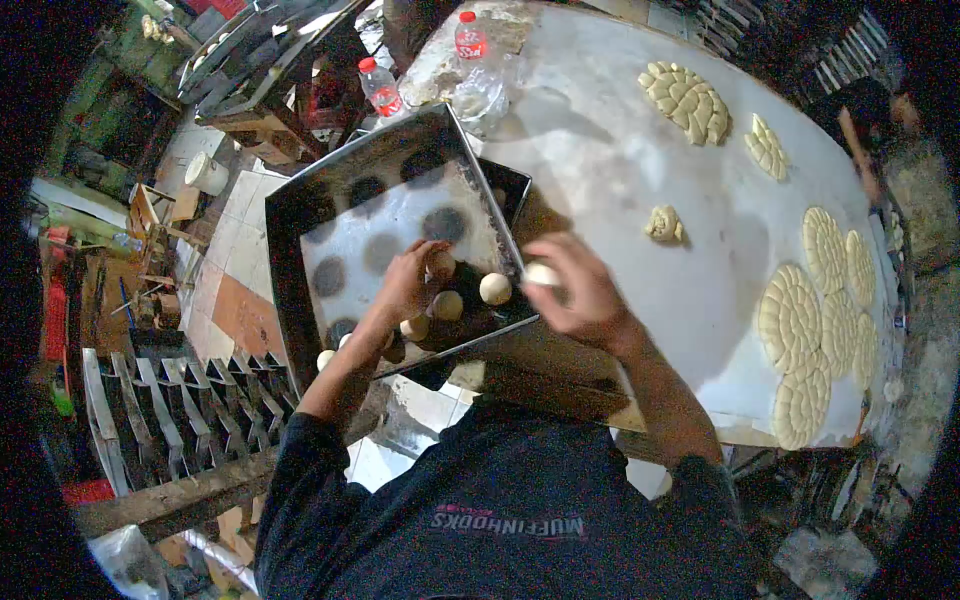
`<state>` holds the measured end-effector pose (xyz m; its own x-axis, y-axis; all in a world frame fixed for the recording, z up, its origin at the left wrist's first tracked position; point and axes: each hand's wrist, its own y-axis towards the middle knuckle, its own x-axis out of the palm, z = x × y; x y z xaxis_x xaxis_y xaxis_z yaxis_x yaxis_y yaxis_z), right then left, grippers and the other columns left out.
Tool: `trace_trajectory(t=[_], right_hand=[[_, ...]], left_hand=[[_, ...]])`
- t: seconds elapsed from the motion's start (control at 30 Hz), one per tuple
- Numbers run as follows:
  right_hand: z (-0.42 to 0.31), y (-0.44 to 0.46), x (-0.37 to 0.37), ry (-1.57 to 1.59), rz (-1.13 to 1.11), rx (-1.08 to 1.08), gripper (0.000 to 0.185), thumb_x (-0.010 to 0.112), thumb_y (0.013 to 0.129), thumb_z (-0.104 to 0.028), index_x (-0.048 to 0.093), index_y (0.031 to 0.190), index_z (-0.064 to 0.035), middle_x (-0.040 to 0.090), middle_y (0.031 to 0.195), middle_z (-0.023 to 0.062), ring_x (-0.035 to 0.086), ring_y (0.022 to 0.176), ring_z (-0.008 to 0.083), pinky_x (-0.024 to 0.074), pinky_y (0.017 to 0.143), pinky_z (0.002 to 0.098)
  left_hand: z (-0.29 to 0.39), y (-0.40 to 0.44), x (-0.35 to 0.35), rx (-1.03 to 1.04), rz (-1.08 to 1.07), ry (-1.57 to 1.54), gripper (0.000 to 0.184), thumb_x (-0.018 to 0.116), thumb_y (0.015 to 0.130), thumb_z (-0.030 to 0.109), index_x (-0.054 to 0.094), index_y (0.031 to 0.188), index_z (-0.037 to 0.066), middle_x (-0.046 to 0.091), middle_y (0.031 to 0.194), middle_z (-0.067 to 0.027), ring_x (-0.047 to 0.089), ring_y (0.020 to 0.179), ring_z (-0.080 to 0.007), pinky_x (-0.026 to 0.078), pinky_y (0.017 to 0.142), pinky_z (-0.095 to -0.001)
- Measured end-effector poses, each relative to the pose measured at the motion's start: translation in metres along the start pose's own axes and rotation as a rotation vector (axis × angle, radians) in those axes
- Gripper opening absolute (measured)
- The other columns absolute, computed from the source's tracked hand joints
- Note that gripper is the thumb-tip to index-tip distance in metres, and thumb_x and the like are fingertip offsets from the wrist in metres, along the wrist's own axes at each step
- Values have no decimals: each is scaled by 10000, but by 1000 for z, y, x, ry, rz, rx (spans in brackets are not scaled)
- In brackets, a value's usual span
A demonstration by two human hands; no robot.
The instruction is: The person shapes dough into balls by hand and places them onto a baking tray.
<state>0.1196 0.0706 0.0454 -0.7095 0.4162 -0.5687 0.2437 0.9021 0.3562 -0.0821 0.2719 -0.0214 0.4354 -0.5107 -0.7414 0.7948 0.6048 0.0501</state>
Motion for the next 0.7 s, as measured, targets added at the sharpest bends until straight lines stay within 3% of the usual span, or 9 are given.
trace_trajectory(t=[0.17, 0.2, 0.23, 0.3, 0.37, 0.43, 0.53, 0.63, 0.7], right_hand=[[18, 52, 63, -313, -171, -275, 299, 686, 831, -211, 621, 1061, -31, 622, 1112, 130, 582, 1086, 298, 439, 991, 491], [21, 51, 64, -482, -183, -352, 312, 693, 828, -235, 625, 1063, -41, 622, 1122, 136, 569, 1107, 319, 394, 1035, 529], [28, 39, 59, -329, -100, -280, 263, 689, 821, -193, 638, 1033, -46, 616, 1133, 148, 545, 1141, 329, 358, 1056, 561], [50, 13, 21, -152, 95, -277, 231, 697, 750, -127, 635, 937, -7, 614, 971, 169, 571, 999, 347, 406, 983, 497], [66, -36, -22, -285, 278, -9, 142, 666, 739, -75, 618, 852, -4, 612, 870, 167, 585, 875, 337, 457, 853, 440], [91, -83, -56, -361, 400, 266, 81, 644, 746, -72, 575, 747, -29, 593, 780, 132, 576, 772, 305, 470, 733, 410], [137, -137, -69, -355, 583, 381, 82, 619, 759, -62, 541, 777, -44, 552, 723, 112, 563, 703, 289, 468, 648, 394], [172, -188, -67, -138, 620, 464, 101, 624, 770, -85, 527, 786, -66, 548, 744, 114, 569, 729, 292, 467, 668, 405], [198, -235, -73, -291, 515, 497, 128, 654, 756, -114, 545, 807, -69, 557, 772, 125, 574, 774, 322, 466, 744, 444]], left_hand=[[-19, 10, 0, 177, -124, 92, 581, 778, 687, 137, 566, 1222, 56, 600, 1176, -180, 600, 1036, -385, 494, 882, -422], [-13, 11, -10, 157, -181, 80, 713, 784, 684, 153, 480, 1321, 60, 595, 1196, -189, 587, 1076, -383, 489, 916, -405], [-12, 14, -13, 75, -227, 18, 888, 808, 681, 224, 342, 1422, 68, 551, 1254, -222, 556, 1121, -407, 472, 961, -409], [16, 23, -25, 48, -235, 184, 1031, 836, 672, 358, 242, 1472, 88, 436, 1354, -261, 468, 1211, -446, 434, 1001, -457], [74, 43, -33, 122, -208, 231, 956, 810, 700, 377, 301, 1439, 45, 449, 1295, -265, 475, 1189, -438, 427, 1003, -453], [137, 76, -29, 407, -241, 133, 899, 803, 701, 384, 362, 1410, 51, 450, 1303, -244, 470, 1194, -434, 431, 1000, -456], [221, 139, 1, 712, -519, -7, 792, 825, 697, 336, 470, 1364, 98, 489, 1317, -166, 471, 1208, -328, 439, 997, -427], [257, 233, 60, 406, -1047, -160, 818, 797, 723, 392, 430, 1422, 176, 521, 1304, -145, 545, 1136, -273, 457, 977, -393], [244, 310, 129, 119, -1156, -431, 659, 670, 842, 307, 419, 1428, 139, 496, 1299, -98, 538, 1103, -205, 444, 970, -360]])
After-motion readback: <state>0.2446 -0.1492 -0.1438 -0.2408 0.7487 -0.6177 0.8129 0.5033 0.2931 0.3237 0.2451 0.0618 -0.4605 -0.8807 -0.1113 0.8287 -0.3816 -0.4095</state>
